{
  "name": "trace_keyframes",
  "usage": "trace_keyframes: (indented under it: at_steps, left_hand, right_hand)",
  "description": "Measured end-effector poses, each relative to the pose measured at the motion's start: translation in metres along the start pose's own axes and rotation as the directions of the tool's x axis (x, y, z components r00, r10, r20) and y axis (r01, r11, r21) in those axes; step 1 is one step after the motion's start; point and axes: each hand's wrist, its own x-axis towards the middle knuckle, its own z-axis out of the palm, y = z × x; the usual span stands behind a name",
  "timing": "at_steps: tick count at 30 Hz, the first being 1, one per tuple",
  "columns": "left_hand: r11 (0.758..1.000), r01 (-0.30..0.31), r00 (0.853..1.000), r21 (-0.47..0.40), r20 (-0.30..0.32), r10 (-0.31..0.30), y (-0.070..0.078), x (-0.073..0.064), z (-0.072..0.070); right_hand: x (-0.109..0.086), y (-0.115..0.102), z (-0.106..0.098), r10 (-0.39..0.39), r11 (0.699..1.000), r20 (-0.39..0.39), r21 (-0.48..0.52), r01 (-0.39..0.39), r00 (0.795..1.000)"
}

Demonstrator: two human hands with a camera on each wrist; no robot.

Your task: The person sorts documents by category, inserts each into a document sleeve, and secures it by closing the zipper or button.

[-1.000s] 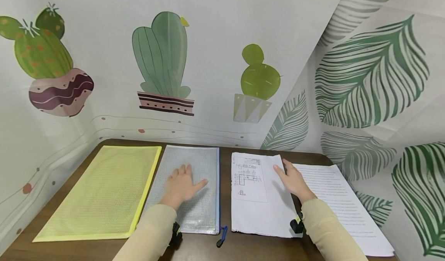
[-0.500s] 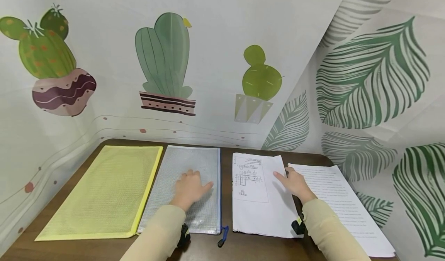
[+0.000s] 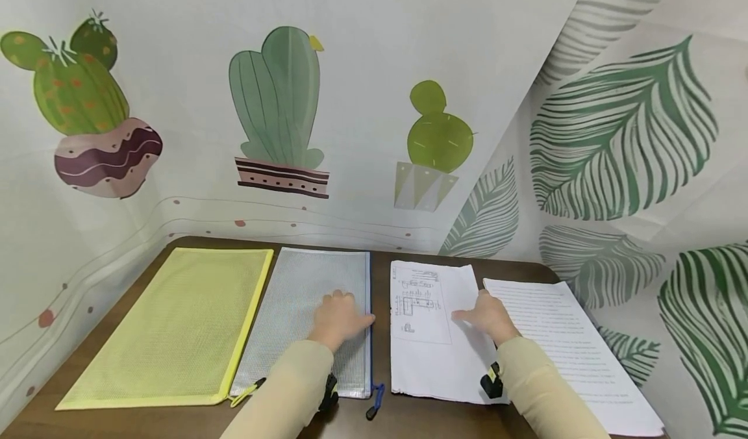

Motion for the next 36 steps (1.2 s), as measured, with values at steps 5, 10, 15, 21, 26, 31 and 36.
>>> trace_keyframes:
  at_steps: [5,10,15,21,26,31,36]
  left_hand:
    - [1.000,0.024,1.000,0.019,0.005,-0.024,0.006,0.000,0.003]
    - [0.999,0.045,0.999,0.014,0.021,-0.045,0.007,0.003,0.003]
    - [0.999,0.032,0.997,-0.040,0.067,-0.029,0.006,0.004,-0.007]
    - [0.996,-0.002,0.992,-0.093,0.128,0.014,0.000,0.006,-0.020]
    - [0.994,-0.014,0.988,-0.105,0.150,0.029,-0.004,0.007,-0.021]
    - [0.990,-0.051,0.986,-0.128,0.153,0.070,-0.007,0.008,-0.022]
    - [0.982,-0.129,0.976,-0.138,0.157,0.151,-0.008,0.009,-0.023]
  right_hand:
    - [-0.002,-0.003,0.002,0.020,0.999,-0.008,-0.037,-0.020,1.000]
    - [-0.003,-0.003,0.002,0.038,0.998,-0.021,-0.056,-0.039,0.999]
    - [-0.005,-0.005,-0.003,0.040,0.999,-0.016,-0.004,-0.040,0.999]
    - [-0.002,0.005,-0.007,-0.006,0.995,-0.016,0.097,0.008,1.000]
    - [0.004,0.019,-0.008,0.002,0.973,0.037,0.232,-0.010,0.999]
    - [0.002,0.027,-0.013,-0.009,0.929,0.102,0.368,-0.029,0.995]
    - [-0.002,0.033,-0.023,-0.004,0.854,0.135,0.517,-0.067,0.991]
